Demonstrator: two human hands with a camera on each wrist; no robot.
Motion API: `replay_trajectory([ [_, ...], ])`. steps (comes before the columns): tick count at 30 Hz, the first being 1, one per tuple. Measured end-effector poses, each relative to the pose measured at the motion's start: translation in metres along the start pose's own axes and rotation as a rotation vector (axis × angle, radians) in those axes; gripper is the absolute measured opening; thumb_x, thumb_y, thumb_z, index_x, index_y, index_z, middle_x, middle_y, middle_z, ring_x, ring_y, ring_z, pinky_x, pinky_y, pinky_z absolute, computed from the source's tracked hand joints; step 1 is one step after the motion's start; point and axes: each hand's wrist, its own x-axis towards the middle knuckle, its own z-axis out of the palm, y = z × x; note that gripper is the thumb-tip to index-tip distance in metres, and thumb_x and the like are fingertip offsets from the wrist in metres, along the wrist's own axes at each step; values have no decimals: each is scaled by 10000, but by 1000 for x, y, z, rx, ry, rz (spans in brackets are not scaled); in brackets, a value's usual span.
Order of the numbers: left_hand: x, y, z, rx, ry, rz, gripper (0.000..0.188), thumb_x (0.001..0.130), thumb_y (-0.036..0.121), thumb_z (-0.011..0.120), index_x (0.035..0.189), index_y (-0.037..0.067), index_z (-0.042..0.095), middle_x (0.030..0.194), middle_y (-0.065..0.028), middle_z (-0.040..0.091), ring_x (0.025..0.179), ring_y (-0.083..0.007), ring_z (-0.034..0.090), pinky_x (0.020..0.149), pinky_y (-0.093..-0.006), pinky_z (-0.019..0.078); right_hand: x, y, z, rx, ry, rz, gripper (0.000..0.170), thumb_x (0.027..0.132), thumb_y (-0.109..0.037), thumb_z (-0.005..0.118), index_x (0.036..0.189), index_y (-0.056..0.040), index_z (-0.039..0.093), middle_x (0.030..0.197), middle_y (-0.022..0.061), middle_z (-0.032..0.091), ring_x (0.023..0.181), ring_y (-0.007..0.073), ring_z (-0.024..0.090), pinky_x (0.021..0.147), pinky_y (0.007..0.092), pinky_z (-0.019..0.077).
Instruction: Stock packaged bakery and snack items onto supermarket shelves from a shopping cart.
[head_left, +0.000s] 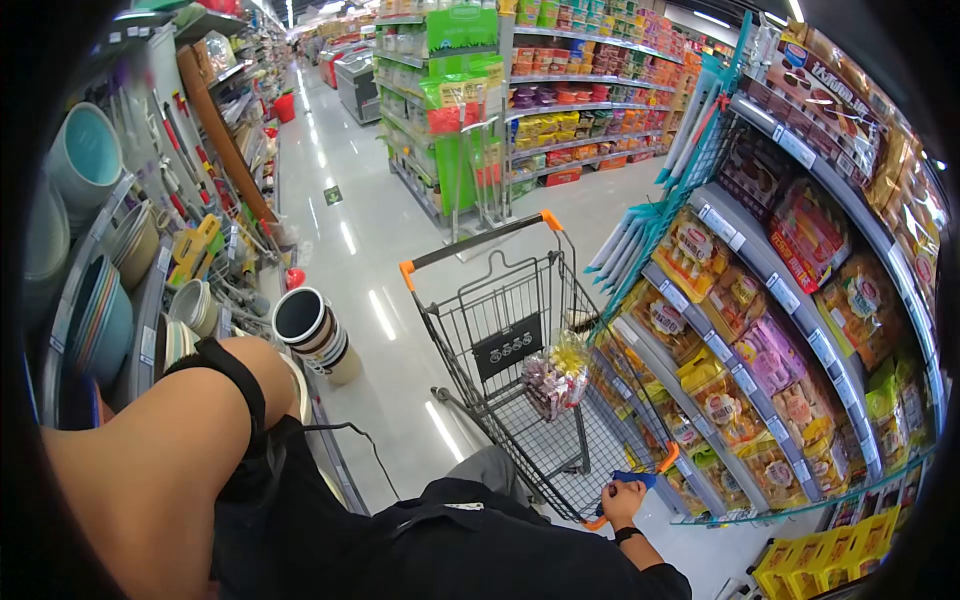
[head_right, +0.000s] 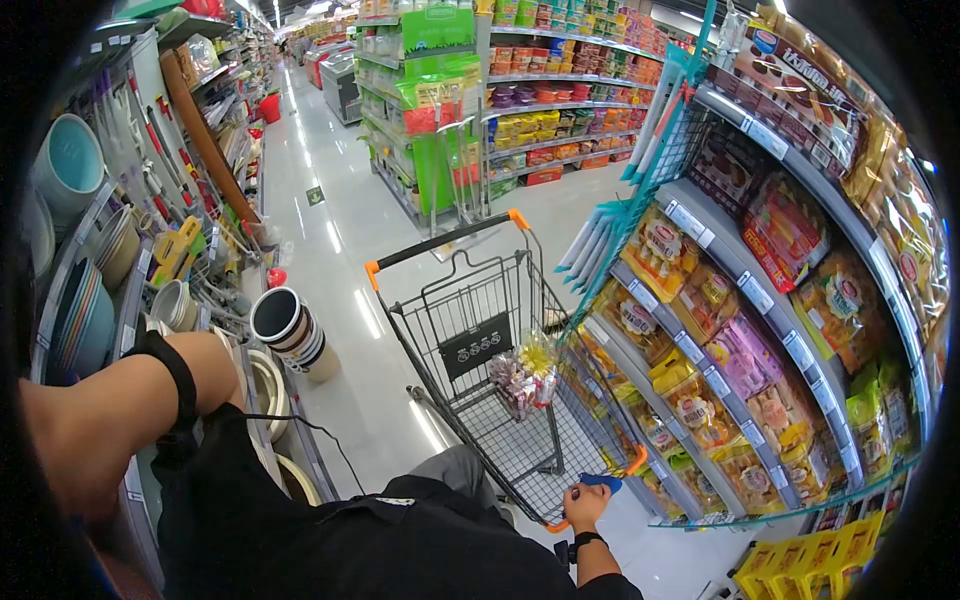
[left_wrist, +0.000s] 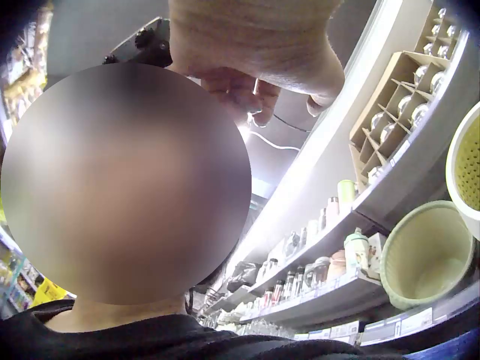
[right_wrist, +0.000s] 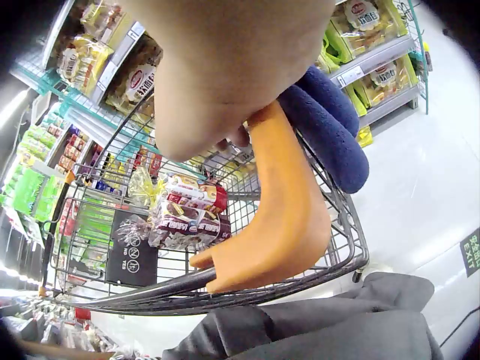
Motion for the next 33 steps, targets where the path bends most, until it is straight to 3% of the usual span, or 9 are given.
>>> replay_trajectory([
  [18,-5,4,8,-28,38,6,307,758,413,550,759,110,499,846,-63,440,813,-244,404,835,-425,285,6,16,11,-44,44,4,162,650,-216,560,571,-78,590,548,62,530,679,230,517,898,381,318],
  [33,-15,3,3,-81,63,16,298,754,410,548,827,121,541,947,-81,462,919,-261,407,894,-434,243,12,25,14,-112,-21,10,207,672,-261,543,579,-88,608,598,78,586,733,232,526,916,383,301],
])
